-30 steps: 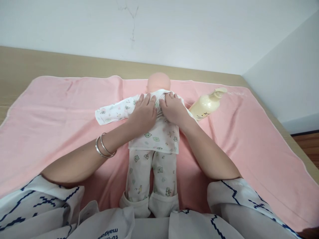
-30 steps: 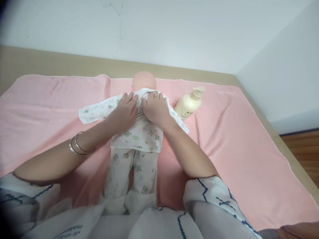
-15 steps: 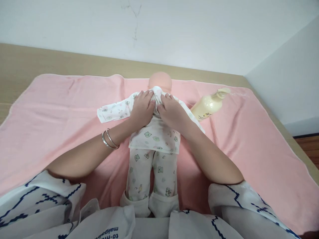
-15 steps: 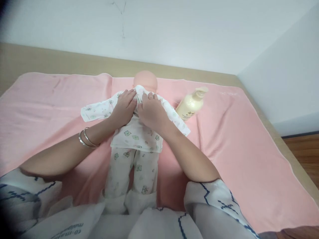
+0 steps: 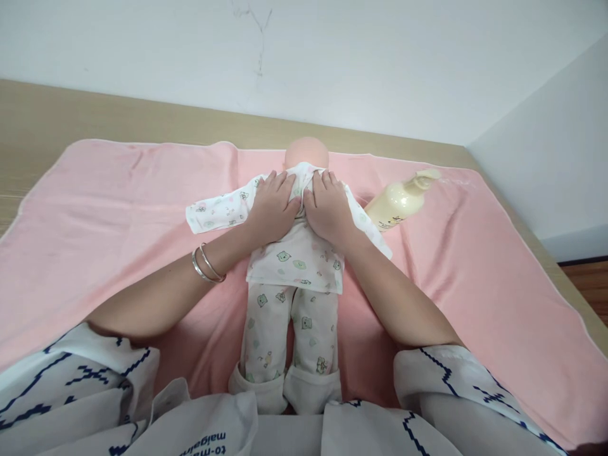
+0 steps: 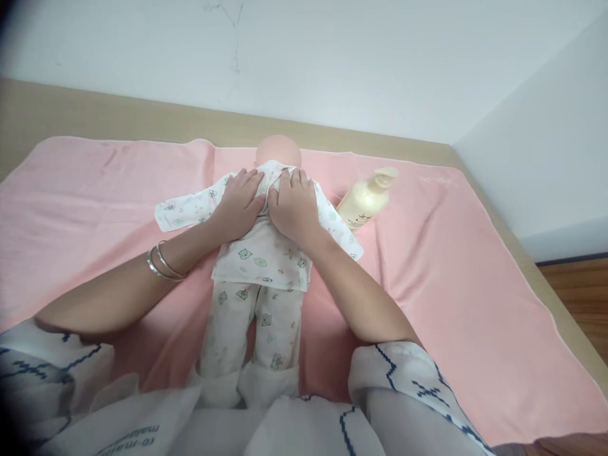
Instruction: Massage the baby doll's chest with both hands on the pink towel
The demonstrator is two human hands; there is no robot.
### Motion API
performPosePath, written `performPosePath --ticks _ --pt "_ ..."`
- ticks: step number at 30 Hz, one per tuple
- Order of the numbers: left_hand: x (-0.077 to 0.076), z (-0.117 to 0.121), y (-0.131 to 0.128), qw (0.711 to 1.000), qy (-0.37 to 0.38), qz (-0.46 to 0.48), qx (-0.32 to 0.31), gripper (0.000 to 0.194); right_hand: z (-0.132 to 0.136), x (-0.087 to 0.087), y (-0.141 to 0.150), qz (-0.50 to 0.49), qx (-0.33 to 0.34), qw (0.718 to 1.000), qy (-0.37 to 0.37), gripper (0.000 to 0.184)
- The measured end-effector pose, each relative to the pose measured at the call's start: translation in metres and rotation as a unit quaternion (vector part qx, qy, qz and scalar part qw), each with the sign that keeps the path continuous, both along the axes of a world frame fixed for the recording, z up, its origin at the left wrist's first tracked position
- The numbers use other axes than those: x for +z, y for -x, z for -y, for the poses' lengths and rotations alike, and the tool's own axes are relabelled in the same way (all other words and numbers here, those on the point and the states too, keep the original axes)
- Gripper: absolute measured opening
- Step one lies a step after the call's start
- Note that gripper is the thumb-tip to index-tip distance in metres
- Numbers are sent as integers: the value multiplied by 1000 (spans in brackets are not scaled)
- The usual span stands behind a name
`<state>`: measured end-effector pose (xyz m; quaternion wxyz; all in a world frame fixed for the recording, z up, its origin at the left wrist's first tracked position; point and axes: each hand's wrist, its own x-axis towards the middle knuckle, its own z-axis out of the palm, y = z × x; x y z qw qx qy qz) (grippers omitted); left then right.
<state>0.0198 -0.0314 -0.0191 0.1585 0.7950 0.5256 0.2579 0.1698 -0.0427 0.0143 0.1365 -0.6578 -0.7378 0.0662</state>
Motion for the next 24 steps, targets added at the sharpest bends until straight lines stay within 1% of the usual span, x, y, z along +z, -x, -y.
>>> performPosePath --ticks 3,6,9,12,15,17,19,20,22,24 --pt "5 11 -3 1000 4 5 -9 59 0 7 -5 29 36 998 33 65" --pt "7 14 -4 1000 14 10 -18 61 7 14 -6 65 46 996 41 64" --pt "6 3 1 999 9 -22 -42 59 23 20 -1 103 64 992 32 63" --pt "4 -15 8 996 -28 -39 -76 51 41 25 6 125 85 988 26 64" --pt "5 -24 11 996 -37 -25 -71 46 46 29 9 124 94 988 24 64" --pt "7 -18 9 998 -36 -23 -46 45 41 31 7 97 95 990 30 58" --pt "11 -6 6 998 -46 -28 -28 46 31 32 4 52 83 994 44 51" --pt "14 1 5 998 -51 -31 -30 46 25 32 2 30 72 996 50 48" --pt "21 14 4 997 -50 -36 -53 47 14 29 -2 1 44 997 57 47" --pt "28 23 3 996 -41 -41 -73 44 7 24 -3 -4 15 998 62 49"
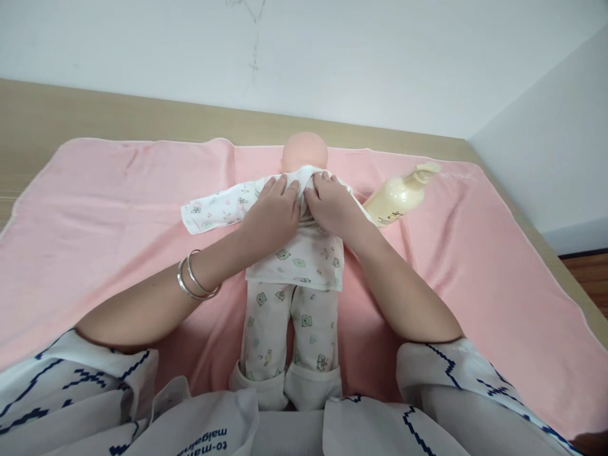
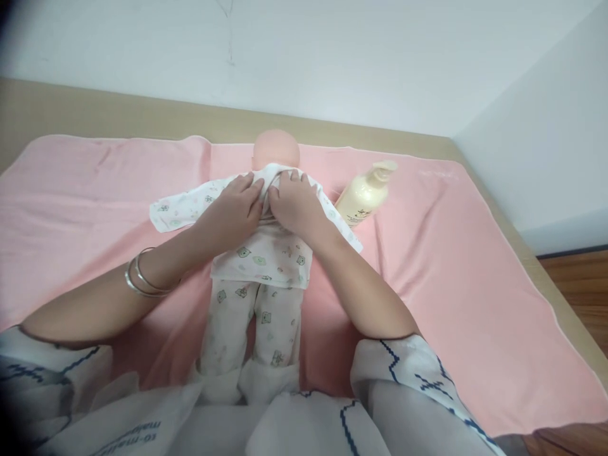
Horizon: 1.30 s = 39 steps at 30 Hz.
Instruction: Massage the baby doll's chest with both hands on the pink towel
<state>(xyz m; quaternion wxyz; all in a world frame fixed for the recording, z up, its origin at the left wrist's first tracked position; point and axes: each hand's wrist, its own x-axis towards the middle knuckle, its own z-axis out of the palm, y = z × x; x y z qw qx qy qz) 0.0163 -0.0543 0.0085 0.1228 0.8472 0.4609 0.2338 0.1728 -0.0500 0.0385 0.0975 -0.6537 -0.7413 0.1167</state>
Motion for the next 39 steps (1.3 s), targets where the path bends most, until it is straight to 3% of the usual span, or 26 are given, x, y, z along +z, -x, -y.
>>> performPosePath --ticks 6,13,18,21,24,31,34,39 --pt "1 -11 2 999 13 1 31 32 9 -3 8 54 -13 998 20 64" --pt "-16 -38 6 999 -11 21 29 37 40 9 16 122 96 988 4 63" --pt "-13 -15 1 995 -74 -26 56 43 18 9 4 54 67 996 3 56" --pt "-8 6 -5 992 -77 -48 83 42 0 3 -4 22 36 999 -17 50" --pt "-7 12 -9 993 -68 -38 87 45 -6 -5 -6 23 24 999 -38 50" --pt "-20 -27 0 998 -58 14 38 36 21 -6 10 84 64 992 -69 57" --pt "-25 -38 2 997 -49 46 23 28 32 0 17 89 36 994 -60 56" --pt "-34 -35 -1 994 -46 91 49 38 17 -4 11 18 40 997 -61 53"
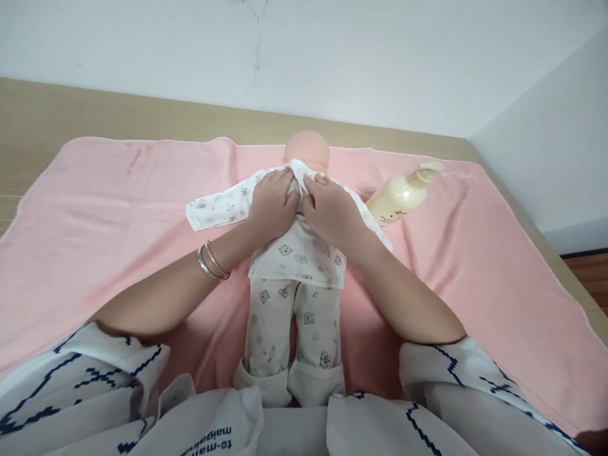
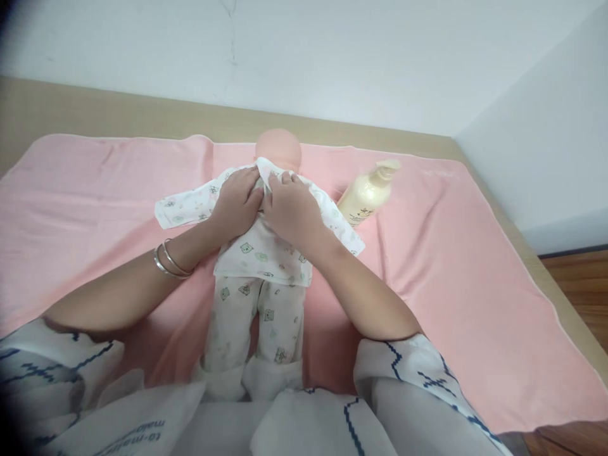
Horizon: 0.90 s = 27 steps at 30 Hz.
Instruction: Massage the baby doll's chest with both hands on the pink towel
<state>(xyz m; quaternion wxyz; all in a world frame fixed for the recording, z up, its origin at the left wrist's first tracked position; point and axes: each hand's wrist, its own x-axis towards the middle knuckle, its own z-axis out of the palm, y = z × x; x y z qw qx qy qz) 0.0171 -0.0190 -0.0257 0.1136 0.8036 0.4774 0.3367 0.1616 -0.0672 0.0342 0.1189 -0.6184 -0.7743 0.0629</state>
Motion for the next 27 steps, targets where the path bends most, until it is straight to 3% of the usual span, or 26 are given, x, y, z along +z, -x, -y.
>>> performPosePath --ticks 5,8,12,15,17,22,27 --pt "-5 2 0 999 23 -1 30 51 -24 -14 -10 -55 -38 998 7 61" --pt "-3 3 0 999 29 3 29 52 -22 -6 -17 -88 0 996 -4 50" --pt "0 5 0 999 39 15 29 52 -5 19 -28 -119 -34 984 -125 56" --pt "1 5 0 998 49 25 30 53 4 24 -26 -129 -67 970 -195 59" --pt "0 5 0 998 55 32 28 53 3 16 -18 -137 -75 969 -189 57" --pt "-5 3 1 995 76 59 41 56 -10 -14 1 -83 -12 995 -47 47" --pt "-11 2 2 993 85 77 39 59 -8 -7 -7 -118 -23 984 -129 52"
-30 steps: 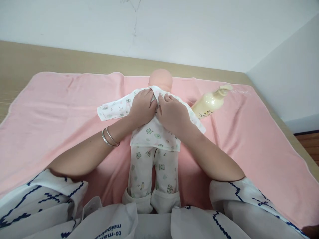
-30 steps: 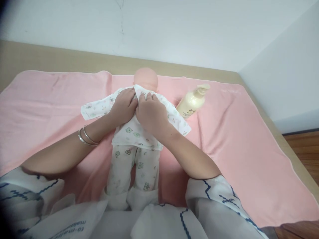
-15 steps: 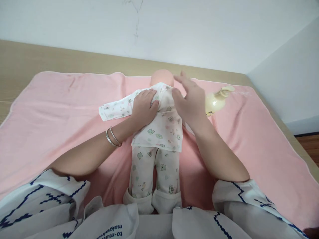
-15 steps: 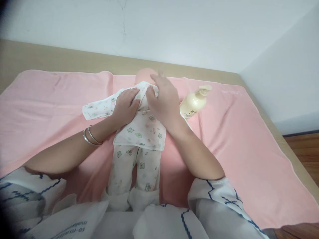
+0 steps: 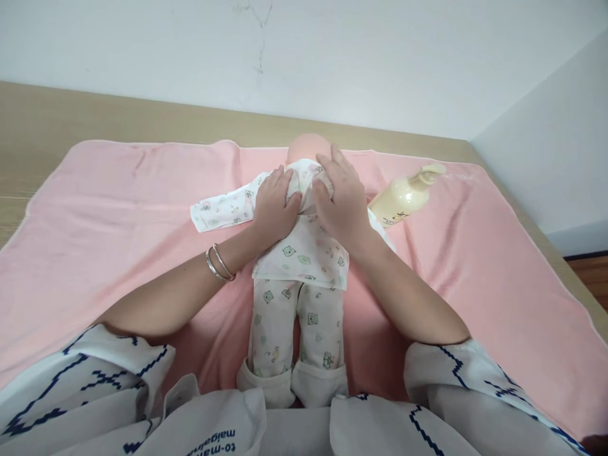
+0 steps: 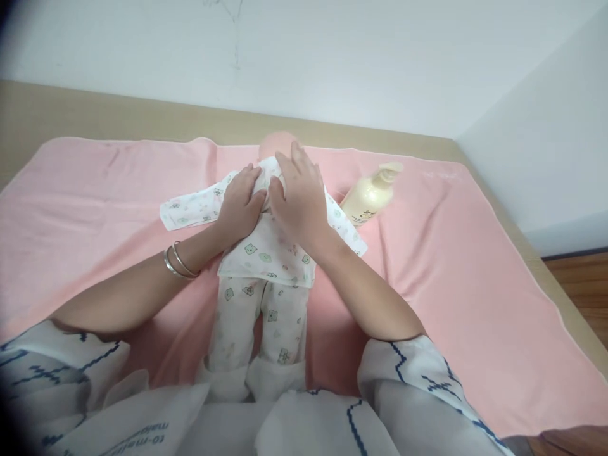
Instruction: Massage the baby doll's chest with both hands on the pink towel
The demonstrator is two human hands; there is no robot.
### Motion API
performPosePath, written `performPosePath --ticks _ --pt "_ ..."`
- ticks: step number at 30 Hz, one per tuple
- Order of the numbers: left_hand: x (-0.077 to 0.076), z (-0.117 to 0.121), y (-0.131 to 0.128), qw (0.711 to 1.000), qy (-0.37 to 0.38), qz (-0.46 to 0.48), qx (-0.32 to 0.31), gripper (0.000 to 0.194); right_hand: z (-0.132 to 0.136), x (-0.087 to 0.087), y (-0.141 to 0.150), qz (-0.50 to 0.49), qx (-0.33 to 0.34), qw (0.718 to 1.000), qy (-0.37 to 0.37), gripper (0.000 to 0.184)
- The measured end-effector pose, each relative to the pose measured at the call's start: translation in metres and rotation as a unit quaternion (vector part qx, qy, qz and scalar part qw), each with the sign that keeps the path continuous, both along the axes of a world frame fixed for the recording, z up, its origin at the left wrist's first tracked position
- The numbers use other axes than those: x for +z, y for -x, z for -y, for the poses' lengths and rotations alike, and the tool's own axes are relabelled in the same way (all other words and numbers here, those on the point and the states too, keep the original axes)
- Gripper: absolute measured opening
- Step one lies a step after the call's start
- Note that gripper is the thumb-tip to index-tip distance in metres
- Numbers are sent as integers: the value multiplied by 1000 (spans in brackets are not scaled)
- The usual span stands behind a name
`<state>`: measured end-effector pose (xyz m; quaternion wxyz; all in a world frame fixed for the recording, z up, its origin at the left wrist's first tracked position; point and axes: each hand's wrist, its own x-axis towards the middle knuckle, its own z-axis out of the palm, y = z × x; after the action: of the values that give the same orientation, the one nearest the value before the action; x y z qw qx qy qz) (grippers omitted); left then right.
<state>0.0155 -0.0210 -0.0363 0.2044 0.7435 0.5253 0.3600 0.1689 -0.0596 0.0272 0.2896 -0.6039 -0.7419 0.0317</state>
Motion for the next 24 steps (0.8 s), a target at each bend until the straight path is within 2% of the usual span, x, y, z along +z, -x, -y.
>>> performPosePath --ticks 3,7,9,12,14,20,24 --pt "-1 1 0 1000 -8 -7 8 54 1 2 0 24 -9 1000 4 56" --pt "0 2 -2 999 -15 -25 16 48 -3 0 1 70 57 992 82 53" --pt "-1 2 -2 999 -16 -22 16 47 -3 6 -2 53 47 995 65 54" --pt "-1 3 -2 1000 -16 -17 18 47 1 15 -8 17 0 1000 -3 58" --pt "0 3 -2 1000 -15 -18 20 46 2 14 -7 14 -4 1000 -23 58" --pt "0 7 -3 998 -56 -20 20 45 -2 -3 4 71 76 993 64 54" --pt "3 13 -3 993 -107 -44 10 44 0 2 0 30 41 999 7 51"
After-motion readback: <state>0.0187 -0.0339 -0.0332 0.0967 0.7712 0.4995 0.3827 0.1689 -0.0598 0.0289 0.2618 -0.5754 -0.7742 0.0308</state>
